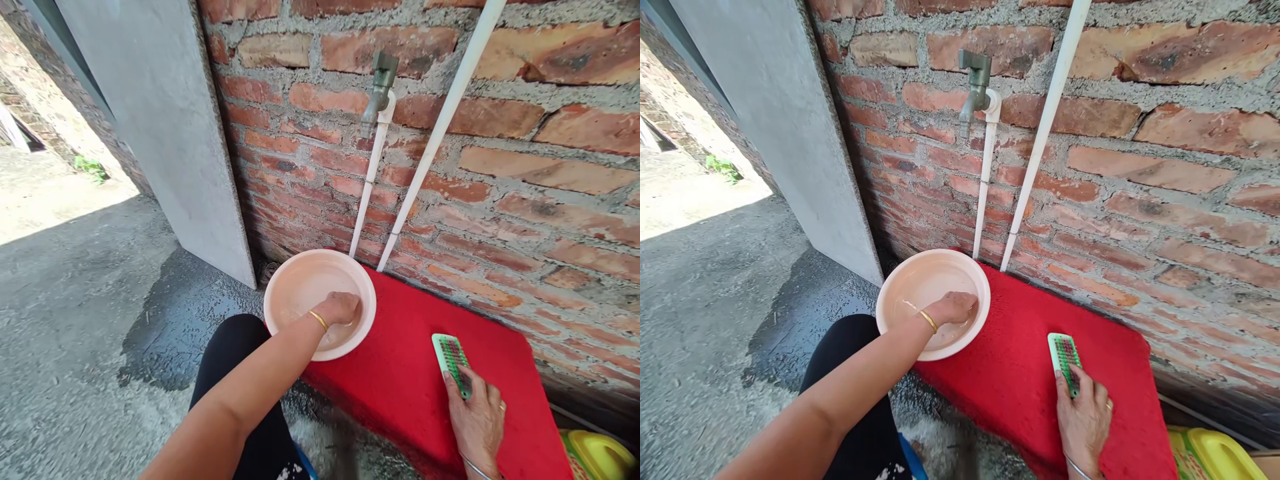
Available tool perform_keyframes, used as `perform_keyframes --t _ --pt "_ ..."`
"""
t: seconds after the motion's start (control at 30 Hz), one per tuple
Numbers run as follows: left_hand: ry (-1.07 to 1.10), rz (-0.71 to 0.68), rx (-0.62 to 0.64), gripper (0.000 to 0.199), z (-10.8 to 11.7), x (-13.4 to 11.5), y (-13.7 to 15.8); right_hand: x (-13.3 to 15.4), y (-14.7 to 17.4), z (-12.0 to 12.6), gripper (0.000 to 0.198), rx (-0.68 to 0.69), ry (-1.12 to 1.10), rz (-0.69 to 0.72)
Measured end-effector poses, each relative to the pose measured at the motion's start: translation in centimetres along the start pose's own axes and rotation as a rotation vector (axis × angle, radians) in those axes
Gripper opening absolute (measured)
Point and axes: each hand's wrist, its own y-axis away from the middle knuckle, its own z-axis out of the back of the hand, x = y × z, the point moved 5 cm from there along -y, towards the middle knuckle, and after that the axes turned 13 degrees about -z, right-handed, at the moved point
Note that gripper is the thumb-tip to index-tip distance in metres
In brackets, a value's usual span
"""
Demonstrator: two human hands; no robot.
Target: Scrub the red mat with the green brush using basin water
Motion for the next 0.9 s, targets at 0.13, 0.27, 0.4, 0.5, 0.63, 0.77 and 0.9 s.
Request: perform_keyframes --t 0.13,0.27,0.4,0.5,0.63,0.77,0.9 --pt "-0.024 -0.015 0.002 0.032 0.1 -0.2 0.3 0.2 0.0 0.1 0.072 -0.010 -0.014 0.002" --pt "-0.034 -0.022 0.001 0.032 0.2 -0.2 0.4 0.3 0.0 0.2 0.072 -0.002 -0.034 -0.020" --pt "-0.040 -0.035 -0.026 0.032 0.1 -0.2 0.5 0.5 0.1 0.3 0.070 0.015 -0.044 -0.025" --pt "-0.050 -0.042 -0.025 0.032 0.1 -0.5 0.7 0.6 0.1 0.5 0.068 0.013 -0.047 -0.025" --pt "-0.075 -0.031 -0.017 0.036 0.5 -1.1 1.2 0.7 0.1 0.6 0.066 0.011 -0.047 -0.032" --pt "-0.071 -0.033 -0.009 0.036 0.6 -1.3 1.2 0.8 0.1 0.7 0.064 0.012 -0.046 -0.027" --pt "-0.071 -0.049 -0.010 0.035 0.3 -0.9 0.9 0.8 0.1 0.7 0.063 0.010 -0.049 -0.022"
